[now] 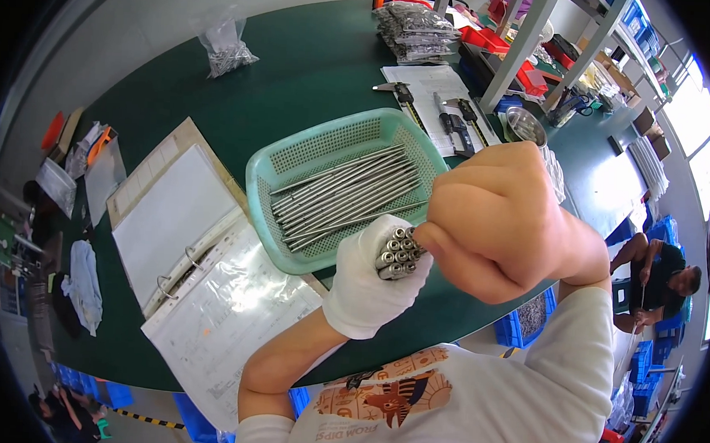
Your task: The worker is manually assembling small metal caps onto the ends of curved metal rods at an industrial workbench.
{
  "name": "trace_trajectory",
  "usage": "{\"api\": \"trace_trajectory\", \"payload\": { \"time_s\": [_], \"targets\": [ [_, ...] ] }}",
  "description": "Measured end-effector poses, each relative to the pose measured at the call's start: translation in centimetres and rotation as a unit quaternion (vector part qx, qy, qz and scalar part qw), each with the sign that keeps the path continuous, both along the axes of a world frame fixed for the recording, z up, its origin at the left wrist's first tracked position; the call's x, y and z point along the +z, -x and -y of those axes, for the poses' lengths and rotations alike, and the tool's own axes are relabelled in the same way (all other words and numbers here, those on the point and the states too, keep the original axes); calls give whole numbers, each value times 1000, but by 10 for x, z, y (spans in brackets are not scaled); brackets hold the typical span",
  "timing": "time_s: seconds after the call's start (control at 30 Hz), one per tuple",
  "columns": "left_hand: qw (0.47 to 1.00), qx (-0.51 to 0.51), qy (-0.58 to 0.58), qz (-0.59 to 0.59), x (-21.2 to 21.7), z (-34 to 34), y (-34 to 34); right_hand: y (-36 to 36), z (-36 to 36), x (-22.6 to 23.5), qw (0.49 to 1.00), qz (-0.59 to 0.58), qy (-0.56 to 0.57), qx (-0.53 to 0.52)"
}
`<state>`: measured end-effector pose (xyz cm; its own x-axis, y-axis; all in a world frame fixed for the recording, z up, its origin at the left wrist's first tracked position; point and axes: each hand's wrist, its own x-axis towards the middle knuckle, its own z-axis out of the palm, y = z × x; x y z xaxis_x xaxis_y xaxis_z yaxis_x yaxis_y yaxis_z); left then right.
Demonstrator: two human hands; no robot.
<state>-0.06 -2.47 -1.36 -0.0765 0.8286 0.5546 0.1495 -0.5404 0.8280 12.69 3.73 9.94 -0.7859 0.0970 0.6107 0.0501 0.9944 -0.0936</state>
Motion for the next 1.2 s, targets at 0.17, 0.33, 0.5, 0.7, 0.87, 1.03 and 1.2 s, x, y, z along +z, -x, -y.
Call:
{"api": "trace_trajectory", "payload": {
  "time_s": [0.17, 0.33, 0.5, 0.7, 0.87, 1.03, 1.2],
  "targets": [
    [1000, -5, 20, 17, -5, -2, 0, 1, 1, 1, 1000, 29, 12, -2],
    [999, -27, 37, 21, -6, -3, 0, 1, 0, 1, 999, 30, -25, 0],
    [989, -31, 57, 132, -7, -4, -3, 2, -3, 1, 999, 39, 18, 10],
    [996, -5, 36, 78, 9, 0, -2, -3, -4, 9, 1000, 13, 0, 8],
    [991, -32, 65, 112, -9, -4, -2, 4, 1, 1, 1000, 14, -11, 13],
    [998, -15, 43, 49, -5, -5, 1, 4, -2, 4, 998, 53, 7, 10],
    [990, -85, 86, 73, -5, -5, 5, 5, -1, 2, 998, 37, 26, 41]
  ]
}}
